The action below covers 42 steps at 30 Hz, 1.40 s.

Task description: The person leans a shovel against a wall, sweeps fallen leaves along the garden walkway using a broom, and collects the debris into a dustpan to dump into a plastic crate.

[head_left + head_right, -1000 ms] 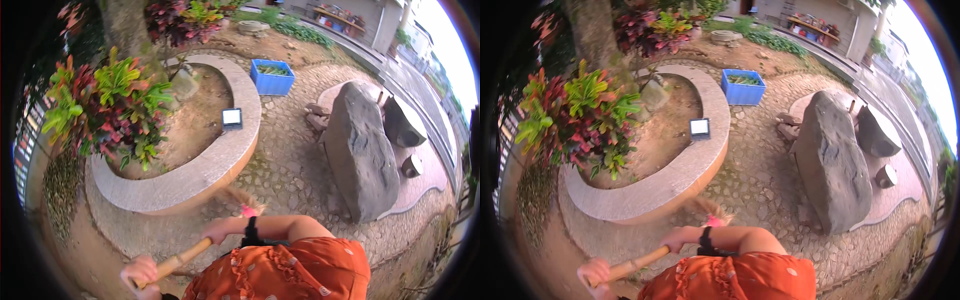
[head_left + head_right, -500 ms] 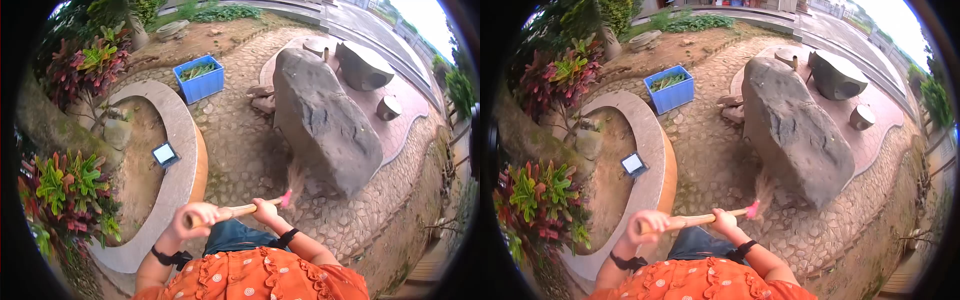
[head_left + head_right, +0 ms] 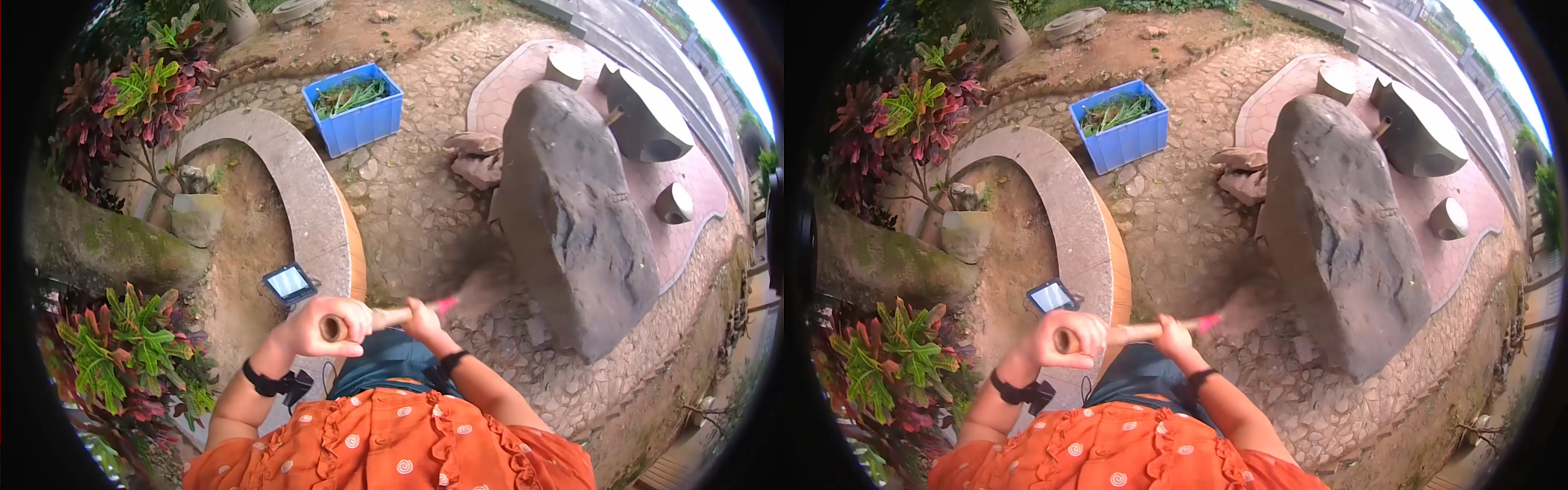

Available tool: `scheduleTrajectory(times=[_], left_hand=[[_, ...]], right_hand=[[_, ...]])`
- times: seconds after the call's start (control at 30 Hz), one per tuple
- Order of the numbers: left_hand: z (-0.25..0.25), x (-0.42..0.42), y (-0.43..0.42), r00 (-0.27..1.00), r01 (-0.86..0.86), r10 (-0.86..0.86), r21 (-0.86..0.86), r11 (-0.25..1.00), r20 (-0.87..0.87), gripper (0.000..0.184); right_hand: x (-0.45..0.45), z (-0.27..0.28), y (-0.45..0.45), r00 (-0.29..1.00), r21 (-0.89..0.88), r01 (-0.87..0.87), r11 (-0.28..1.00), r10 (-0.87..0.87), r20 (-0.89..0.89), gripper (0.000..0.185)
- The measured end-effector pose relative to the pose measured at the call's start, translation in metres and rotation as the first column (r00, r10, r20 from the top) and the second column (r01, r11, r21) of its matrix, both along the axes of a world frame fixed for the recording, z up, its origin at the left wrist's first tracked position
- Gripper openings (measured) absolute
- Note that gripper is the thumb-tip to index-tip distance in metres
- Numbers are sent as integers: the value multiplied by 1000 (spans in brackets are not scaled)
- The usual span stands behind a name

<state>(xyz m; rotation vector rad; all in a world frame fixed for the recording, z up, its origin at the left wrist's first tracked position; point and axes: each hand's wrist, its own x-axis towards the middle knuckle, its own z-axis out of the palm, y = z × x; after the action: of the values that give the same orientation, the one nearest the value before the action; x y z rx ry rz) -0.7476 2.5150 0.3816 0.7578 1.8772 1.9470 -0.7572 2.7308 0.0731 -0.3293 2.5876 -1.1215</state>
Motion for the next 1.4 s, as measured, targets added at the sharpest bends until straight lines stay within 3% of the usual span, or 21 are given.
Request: scheduleTrajectory(times=[0.07, 0.13, 0.3, 0.4, 0.47, 0.53, 0.57, 0.7, 0.8, 0.87, 1.0, 1.03, 1.07, 1.1, 1.13, 1.17, 1.2, 1.23, 1.27, 1.33, 1.4], left_hand=[[20, -40, -16, 1000, 0, -1, -45, 999, -21, 23], [31, -79, -22, 979, 39, -83, -226, 973, -185, 25], [58, -145, -32, 911, 123, -246, -352, 928, -330, 23], [89, -174, -40, 931, 185, -259, -282, 941, -255, 24], [93, -206, -43, 948, 193, -250, -269, 944, -197, 23], [76, -243, -43, 999, 35, -35, -203, 979, 5, 22], [65, -264, -40, 999, 29, -24, -267, 963, 23, 20], [50, -339, -3, 984, 52, -114, -396, 917, -136, 20], [47, -385, 16, 978, -11, -87, -470, 883, -187, 20], [59, -401, 18, 969, -94, -29, -476, 875, -245, 25], [114, -401, -2, 903, -417, 325, -389, 822, -282, 29], [123, -399, -5, 898, -427, 332, -391, 815, -289, 29], [131, -396, -8, 827, -555, 472, -305, 774, -306, 31], [134, -394, -9, 738, -669, 601, -215, 711, -307, 33], [135, -396, -7, 732, -675, 605, -211, 707, -312, 33], [134, -397, -4, 660, -746, 686, -156, 648, -307, 35], [133, -398, -3, 580, -809, 759, -102, 579, -296, 37], [126, -398, -6, 572, -815, 760, -104, 571, -308, 37], [112, -396, -11, 561, -822, 768, -101, 560, -310, 37], [72, -389, -27, 409, -909, 904, 29, 416, -127, 36], [26, -387, -52, 370, -921, 929, 116, 371, -25, 38]], right_hand=[[-62, -16, -54, 998, -134, -16, 991, 8, -63, 29], [-121, -1, -89, 1000, -265, 21, 964, -20, 6, 28], [-202, 34, -125, 995, -353, 46, 935, -73, -62, 27], [-206, 76, -125, 991, -344, 65, 937, -101, -86, 17], [-214, 76, -126, 996, -303, 88, 949, -88, 14, 17], [-249, 59, -127, 998, -303, 27, 953, -7, 67, 17], [-271, 48, -130, 996, -312, 8, 950, 22, 92, 18], [-383, 13, -140, 999, -536, 47, 843, -35, 32, 19], [-466, 11, -135, 990, -499, -90, 862, 25, -136, 28], [-495, 42, -127, 978, -505, -114, 856, 9, -207, 27], [-513, 92, -129, 941, -430, -251, 867, 115, -317, 22], [-510, 99, -134, 924, -337, -350, 874, 263, -277, 21], [-505, 108, -139, 889, -243, -448, 861, 401, -221, 22], [-501, 115, -142, 826, -236, -563, 792, 531, -188, 23], [-500, 122, -145, 743, -232, -668, 707, 651, -153, 26], [-502, 126, -148, 737, -228, -674, 702, 657, -158, 26], [-504, 129, -153, 582, -191, -804, 562, 811, -64, 31], [-507, 131, -159, 394, -173, -902, 394, 918, 38, 36], [-516, 132, -163, 382, -170, -908, 383, 923, 37, 36], [-543, 129, -162, 279, -92, -945, 313, 923, 265, 43], [-568, 95, -165, 326, 52, -944, 325, 900, 290, 35]])
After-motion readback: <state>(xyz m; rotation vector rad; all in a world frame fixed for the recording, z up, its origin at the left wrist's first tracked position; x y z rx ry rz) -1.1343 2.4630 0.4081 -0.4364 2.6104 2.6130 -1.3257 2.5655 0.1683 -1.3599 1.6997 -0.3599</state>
